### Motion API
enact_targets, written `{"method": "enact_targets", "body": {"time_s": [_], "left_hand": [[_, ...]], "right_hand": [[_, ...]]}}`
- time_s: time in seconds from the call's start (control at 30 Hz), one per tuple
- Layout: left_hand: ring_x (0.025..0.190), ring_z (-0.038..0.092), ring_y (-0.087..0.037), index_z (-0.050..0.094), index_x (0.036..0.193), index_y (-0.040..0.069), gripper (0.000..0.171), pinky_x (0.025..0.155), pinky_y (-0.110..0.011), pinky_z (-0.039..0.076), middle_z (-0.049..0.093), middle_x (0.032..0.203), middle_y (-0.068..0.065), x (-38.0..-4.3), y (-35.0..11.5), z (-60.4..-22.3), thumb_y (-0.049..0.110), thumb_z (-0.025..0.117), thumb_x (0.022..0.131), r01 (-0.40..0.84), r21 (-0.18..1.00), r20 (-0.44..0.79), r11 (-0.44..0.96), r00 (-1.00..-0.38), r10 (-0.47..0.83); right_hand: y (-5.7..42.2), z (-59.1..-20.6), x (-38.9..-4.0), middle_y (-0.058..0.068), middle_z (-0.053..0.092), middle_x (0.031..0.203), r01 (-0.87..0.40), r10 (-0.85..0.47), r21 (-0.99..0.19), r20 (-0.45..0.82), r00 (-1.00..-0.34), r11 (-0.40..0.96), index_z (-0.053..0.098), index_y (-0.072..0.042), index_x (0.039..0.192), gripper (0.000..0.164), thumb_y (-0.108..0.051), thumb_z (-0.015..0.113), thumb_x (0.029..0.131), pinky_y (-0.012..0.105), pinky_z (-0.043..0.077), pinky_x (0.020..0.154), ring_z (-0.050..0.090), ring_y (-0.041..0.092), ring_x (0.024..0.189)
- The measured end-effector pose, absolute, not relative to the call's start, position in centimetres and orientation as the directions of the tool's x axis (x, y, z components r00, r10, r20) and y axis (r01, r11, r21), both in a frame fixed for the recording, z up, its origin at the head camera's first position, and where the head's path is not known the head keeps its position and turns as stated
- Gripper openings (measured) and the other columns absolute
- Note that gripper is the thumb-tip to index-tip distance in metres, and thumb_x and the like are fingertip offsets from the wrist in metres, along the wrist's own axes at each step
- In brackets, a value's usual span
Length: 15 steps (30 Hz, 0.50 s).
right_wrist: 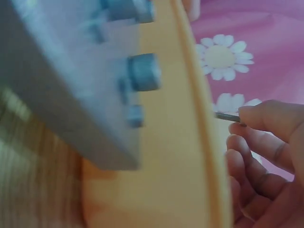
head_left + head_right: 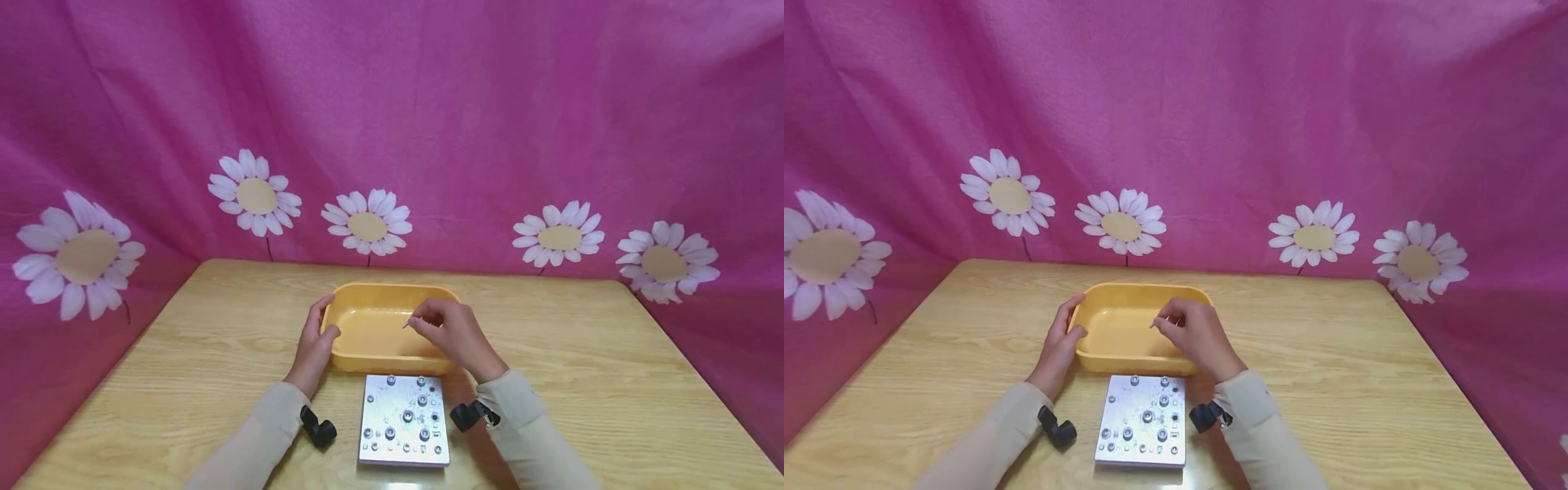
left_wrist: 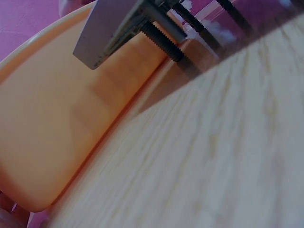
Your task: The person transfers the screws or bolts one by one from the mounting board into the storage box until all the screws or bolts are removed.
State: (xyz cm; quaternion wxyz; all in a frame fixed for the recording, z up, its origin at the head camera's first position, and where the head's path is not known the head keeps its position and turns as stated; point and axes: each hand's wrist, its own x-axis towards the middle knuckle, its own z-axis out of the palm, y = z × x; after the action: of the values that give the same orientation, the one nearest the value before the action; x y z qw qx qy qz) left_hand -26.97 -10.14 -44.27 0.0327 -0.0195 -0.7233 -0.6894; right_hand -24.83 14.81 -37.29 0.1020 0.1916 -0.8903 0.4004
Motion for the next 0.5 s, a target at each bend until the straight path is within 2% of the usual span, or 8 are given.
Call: {"method": "enact_targets", "body": {"time_s": [0.27,0.37,0.5], "left_hand": [[0.133,0.037,-0.022,0.036,0.143,0.023,0.059,0.108,-0.041,0.034,0.032,0.152,0.001,-26.8,-9.8,-43.7,0.004,0.045,0.088,0.074,0.996,0.074,0.041,-0.997,-0.005],[0.134,0.036,-0.022,0.035,0.144,0.022,0.06,0.108,-0.041,0.034,0.031,0.153,-0.001,-26.7,-9.9,-43.6,0.003,0.044,0.088,0.069,0.997,0.069,0.028,-0.998,0.0],[0.134,0.035,-0.021,0.035,0.145,0.023,0.061,0.108,-0.04,0.034,0.03,0.153,0.001,-26.8,-9.9,-44.1,0.003,0.044,0.088,0.065,0.997,0.066,0.029,-0.998,-0.007]], "right_hand": [[14.9,-38.6,-25.5,-0.003,0.064,0.08,-0.366,-0.25,-0.754,0.271,-0.93,0.546,0.072,-0.013,0.089,0.007,-0.019,0.071,0.087,0.028,0.048,0.061,0.054,0.016,0.071],[14.9,-38.9,-25.6,-0.001,0.064,0.077,-0.351,-0.257,-0.771,0.248,-0.934,0.531,0.071,-0.013,0.09,0.005,-0.018,0.07,0.087,0.028,0.047,0.059,0.054,0.016,0.068],[14.8,-39.3,-25.4,0.004,0.067,0.077,-0.321,-0.266,-0.798,0.208,-0.941,0.51,0.068,-0.011,0.092,0.005,-0.014,0.068,0.088,0.029,0.051,0.058,0.06,0.02,0.067]]}}
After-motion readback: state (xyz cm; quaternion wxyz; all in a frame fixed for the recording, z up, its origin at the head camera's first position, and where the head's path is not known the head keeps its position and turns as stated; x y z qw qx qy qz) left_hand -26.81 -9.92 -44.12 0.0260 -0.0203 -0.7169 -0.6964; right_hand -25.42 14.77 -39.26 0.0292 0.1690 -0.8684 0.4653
